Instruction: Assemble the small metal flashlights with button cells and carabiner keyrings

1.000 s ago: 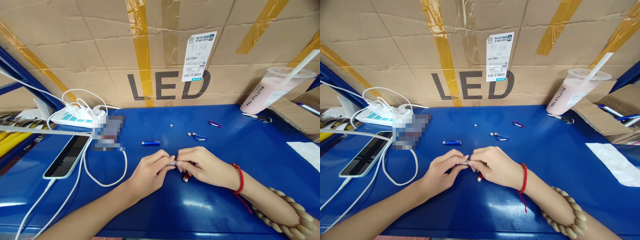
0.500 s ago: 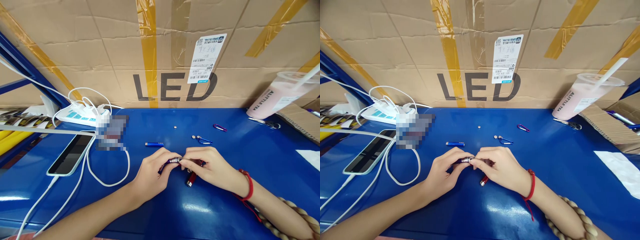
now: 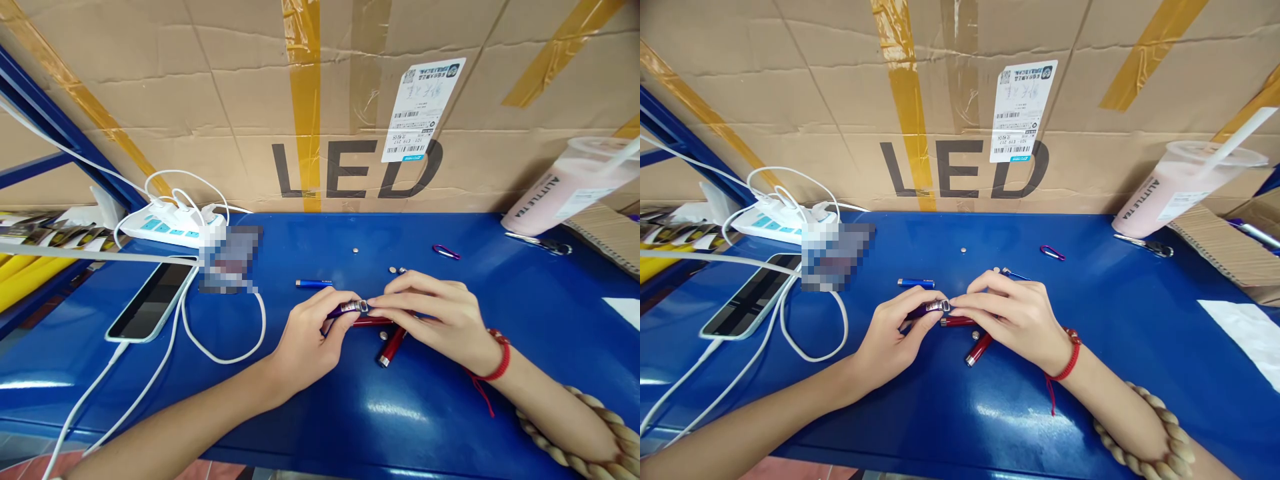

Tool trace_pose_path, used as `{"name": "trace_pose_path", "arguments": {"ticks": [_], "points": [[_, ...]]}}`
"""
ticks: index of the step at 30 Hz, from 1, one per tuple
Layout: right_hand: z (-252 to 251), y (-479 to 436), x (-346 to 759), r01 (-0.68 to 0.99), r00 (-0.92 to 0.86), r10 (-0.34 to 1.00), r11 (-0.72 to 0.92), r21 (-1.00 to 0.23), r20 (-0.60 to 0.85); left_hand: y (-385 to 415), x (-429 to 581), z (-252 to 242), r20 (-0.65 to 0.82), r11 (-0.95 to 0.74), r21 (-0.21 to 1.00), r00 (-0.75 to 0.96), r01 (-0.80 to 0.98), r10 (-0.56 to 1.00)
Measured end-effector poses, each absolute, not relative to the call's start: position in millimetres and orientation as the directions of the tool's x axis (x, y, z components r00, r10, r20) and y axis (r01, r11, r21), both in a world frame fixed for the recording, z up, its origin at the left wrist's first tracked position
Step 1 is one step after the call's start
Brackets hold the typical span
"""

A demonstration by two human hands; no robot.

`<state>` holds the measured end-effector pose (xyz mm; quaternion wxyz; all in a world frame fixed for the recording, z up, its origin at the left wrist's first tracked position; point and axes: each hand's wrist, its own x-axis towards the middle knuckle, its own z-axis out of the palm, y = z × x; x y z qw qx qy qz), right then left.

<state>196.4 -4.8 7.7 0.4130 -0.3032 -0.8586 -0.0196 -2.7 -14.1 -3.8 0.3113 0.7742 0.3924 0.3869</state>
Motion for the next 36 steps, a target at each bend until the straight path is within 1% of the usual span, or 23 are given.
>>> {"name": "trace_pose_path", "arguments": {"ticks": [11,19,22,28,33,36], "points": [[8.0,-4.7,197.6,0.586,-0.486,0.473,0.800,-0.127,0.734,-13.5,-1.9,-3.6,0.404,-0.537,0.745,0.372,0.396,0.836],[4.4,-3.4,198.4,0.594,-0.489,0.470,0.796,-0.114,0.735,-14.7,-0.9,-3.8,0.390,-0.530,0.754,0.384,0.390,0.837],[4.5,-3.3,198.4,0.580,-0.485,0.493,0.800,-0.156,0.722,-14.4,-1.1,-3.4,0.373,-0.524,0.754,0.398,0.397,0.838],[1.5,-2.4,198.4,0.546,-0.463,0.596,0.775,-0.319,0.656,-12.5,-1.4,-6.2,0.344,-0.512,0.765,0.426,0.390,0.837],[2.3,-1.3,197.3,0.500,-0.468,0.620,0.773,-0.391,0.629,-11.8,-1.2,-5.7,0.286,-0.481,0.781,0.457,0.399,0.843],[5.3,-2.1,195.3,0.461,-0.450,0.646,0.759,-0.460,0.616,-11.6,-1.6,-3.6,0.282,-0.489,0.785,0.484,0.380,0.828]]}}
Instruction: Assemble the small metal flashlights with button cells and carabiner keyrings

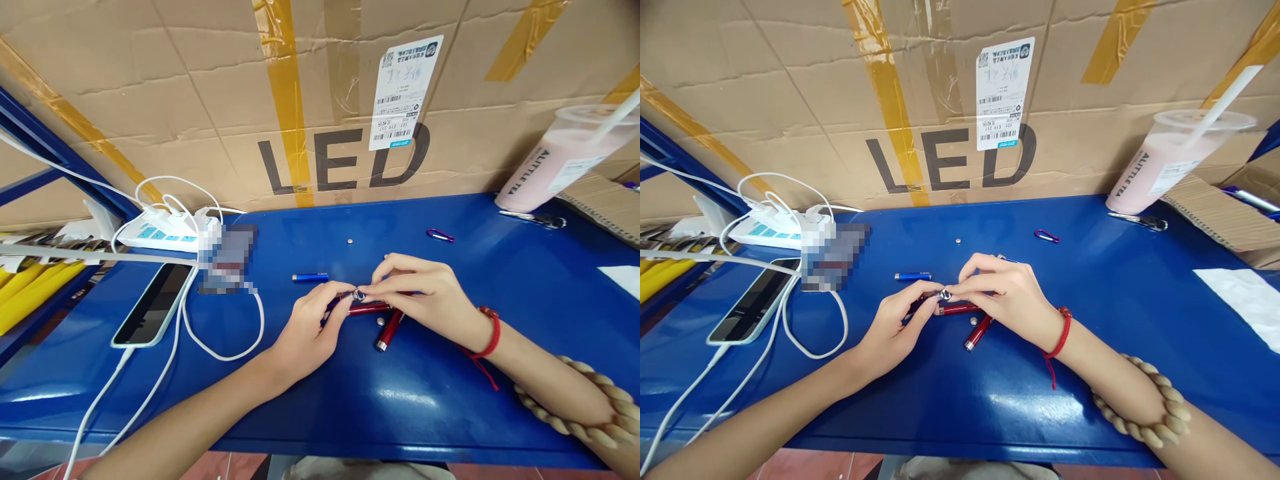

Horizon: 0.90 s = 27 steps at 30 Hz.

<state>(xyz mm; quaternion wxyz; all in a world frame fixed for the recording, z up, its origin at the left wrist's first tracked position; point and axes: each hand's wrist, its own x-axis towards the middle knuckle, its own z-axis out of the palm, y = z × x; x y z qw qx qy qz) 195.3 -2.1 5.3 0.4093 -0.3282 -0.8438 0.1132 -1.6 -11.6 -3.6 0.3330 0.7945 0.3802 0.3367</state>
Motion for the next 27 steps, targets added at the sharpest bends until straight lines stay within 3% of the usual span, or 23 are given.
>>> {"name": "trace_pose_path", "arguments": {"ticks": [5,13,23,27], "points": [[9,-2,194,0.412,-0.411,0.704,0.710,-0.571,0.579,-13,-3,-5,0.255,-0.480,0.800,0.520,0.360,0.815],[10,0,197,0.347,-0.453,0.727,0.677,-0.649,0.516,-14,-3,-12,0.252,-0.462,0.816,0.505,0.348,0.825],[2,-7,191,0.412,-0.419,0.730,0.683,-0.604,0.540,-16,-3,-14,0.373,-0.539,0.776,0.451,0.327,0.811],[-2,-10,189,0.450,-0.412,0.721,0.692,-0.564,0.557,-14,-4,-15,0.435,-0.608,0.702,0.453,0.370,0.778]]}}
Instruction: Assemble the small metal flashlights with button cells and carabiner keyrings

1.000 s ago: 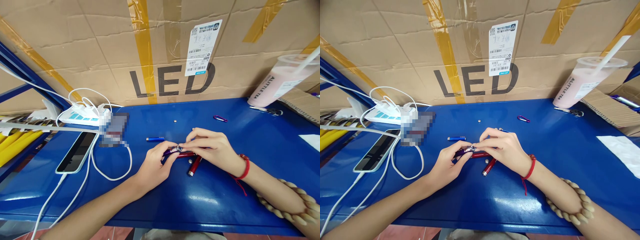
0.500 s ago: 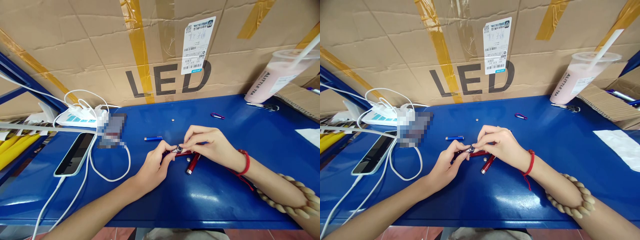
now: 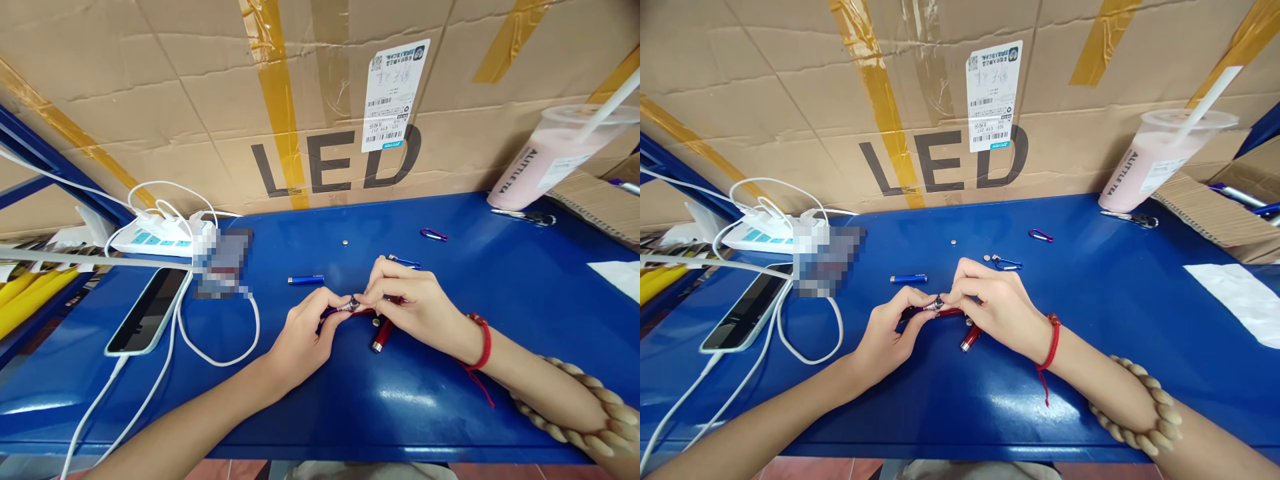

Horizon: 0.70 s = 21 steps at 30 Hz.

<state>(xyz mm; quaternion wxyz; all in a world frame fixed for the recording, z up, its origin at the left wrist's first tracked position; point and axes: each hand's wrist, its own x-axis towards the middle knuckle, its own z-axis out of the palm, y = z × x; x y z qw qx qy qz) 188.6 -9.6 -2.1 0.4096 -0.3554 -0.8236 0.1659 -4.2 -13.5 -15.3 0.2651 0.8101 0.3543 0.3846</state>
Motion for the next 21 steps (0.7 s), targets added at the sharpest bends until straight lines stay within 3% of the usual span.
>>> {"name": "trace_pose_path", "arguments": {"ticks": [4,16,18,21], "points": [[-5,-10,186,0.474,-0.400,0.719,0.693,-0.543,0.568,-9,-7,-14,0.519,-0.715,0.566,0.496,0.411,0.696],[6,-10,182,0.509,-0.323,0.841,0.541,-0.670,0.433,-1,-9,-8,0.588,-0.833,0.326,0.595,0.447,0.549],[6,-10,180,0.512,-0.336,0.846,0.534,-0.673,0.415,0,-9,-8,0.564,-0.827,0.319,0.608,0.463,0.558],[6,-10,178,0.497,-0.333,0.859,0.510,-0.702,0.388,1,-9,-7,0.517,-0.794,0.401,0.603,0.458,0.608]]}}
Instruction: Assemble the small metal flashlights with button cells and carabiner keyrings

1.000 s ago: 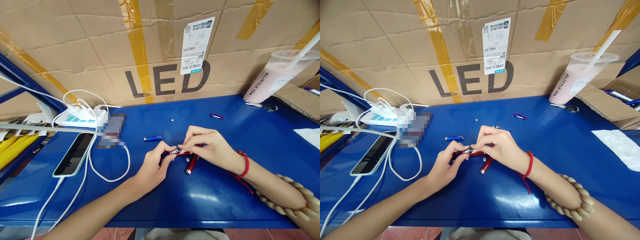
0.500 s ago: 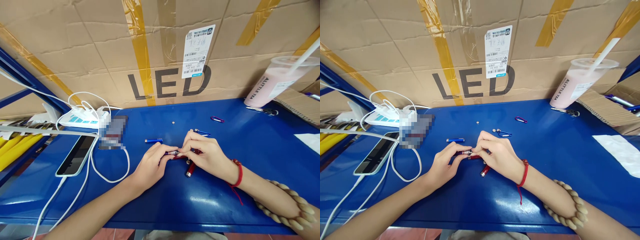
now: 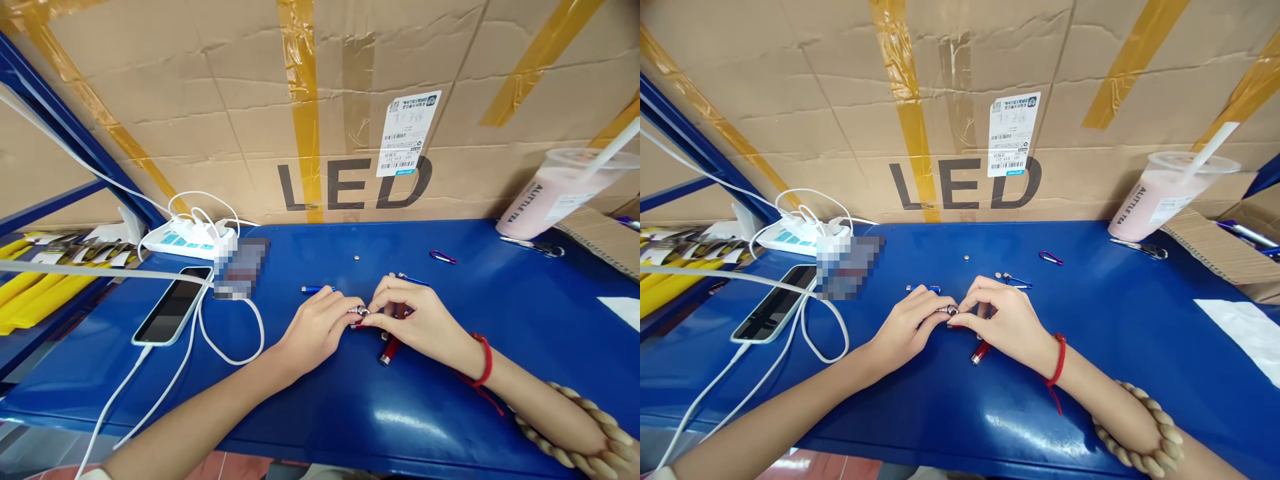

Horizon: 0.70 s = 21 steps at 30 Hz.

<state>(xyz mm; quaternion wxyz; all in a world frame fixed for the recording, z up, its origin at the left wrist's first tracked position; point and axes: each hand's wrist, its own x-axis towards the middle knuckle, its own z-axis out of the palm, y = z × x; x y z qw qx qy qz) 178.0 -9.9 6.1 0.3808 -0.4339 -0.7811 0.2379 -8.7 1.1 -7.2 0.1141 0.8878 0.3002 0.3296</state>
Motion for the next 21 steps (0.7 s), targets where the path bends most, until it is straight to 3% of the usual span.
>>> {"name": "trace_pose_path", "arguments": {"ticks": [4,15,21], "points": [[9.3,-8.6,178.7,0.479,-0.331,0.863,0.502,-0.720,0.381,0.2,-8.2,-6.9,0.492,-0.747,0.509,0.567,0.427,0.660],[10.5,-4.7,183.0,0.393,-0.288,0.911,0.393,-0.832,0.294,0.1,-6.1,-9.4,0.428,-0.629,0.614,0.468,0.476,0.773],[4.5,-1.3,182.8,0.495,-0.308,0.908,0.408,-0.767,0.284,1.0,-5.1,-9.1,0.362,-0.511,0.703,0.370,0.494,0.856]]}}
